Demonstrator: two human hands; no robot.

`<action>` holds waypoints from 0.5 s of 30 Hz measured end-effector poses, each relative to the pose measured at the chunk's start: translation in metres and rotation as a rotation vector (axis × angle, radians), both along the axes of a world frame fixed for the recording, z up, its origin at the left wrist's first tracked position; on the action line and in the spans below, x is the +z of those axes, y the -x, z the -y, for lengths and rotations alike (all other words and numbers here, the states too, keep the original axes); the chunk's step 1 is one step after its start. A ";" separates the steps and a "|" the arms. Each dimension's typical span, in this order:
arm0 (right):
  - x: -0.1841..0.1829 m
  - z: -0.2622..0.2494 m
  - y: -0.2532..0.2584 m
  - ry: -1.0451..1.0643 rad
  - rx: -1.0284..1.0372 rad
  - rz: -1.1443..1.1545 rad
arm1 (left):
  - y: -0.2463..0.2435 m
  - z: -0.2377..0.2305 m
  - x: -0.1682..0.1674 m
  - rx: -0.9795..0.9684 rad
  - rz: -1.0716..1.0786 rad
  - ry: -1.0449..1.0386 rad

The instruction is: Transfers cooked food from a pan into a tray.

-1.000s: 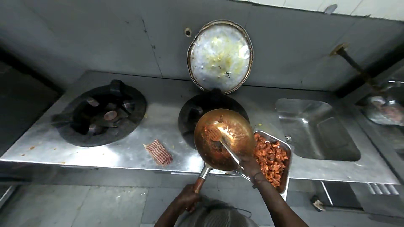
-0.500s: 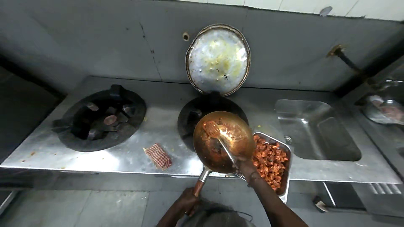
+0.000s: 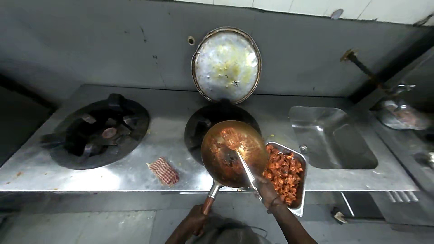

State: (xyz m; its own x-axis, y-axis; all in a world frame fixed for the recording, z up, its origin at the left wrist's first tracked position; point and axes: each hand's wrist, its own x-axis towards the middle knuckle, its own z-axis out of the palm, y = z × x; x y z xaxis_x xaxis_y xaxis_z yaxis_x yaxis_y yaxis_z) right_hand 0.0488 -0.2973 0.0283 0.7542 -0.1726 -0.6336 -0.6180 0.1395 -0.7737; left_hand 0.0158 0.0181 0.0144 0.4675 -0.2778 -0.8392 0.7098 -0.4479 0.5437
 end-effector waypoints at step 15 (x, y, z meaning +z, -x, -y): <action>-0.002 0.017 0.069 0.033 0.061 0.079 | 0.001 0.001 0.002 0.010 -0.009 0.001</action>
State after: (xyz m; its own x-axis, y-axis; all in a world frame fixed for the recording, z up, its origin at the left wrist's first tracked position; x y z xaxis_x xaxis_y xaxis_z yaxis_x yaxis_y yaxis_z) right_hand -0.0199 -0.3144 0.0259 0.8112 -0.1442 -0.5668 -0.5618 0.0771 -0.8237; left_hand 0.0145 0.0167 0.0162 0.4631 -0.2735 -0.8430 0.7189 -0.4404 0.5378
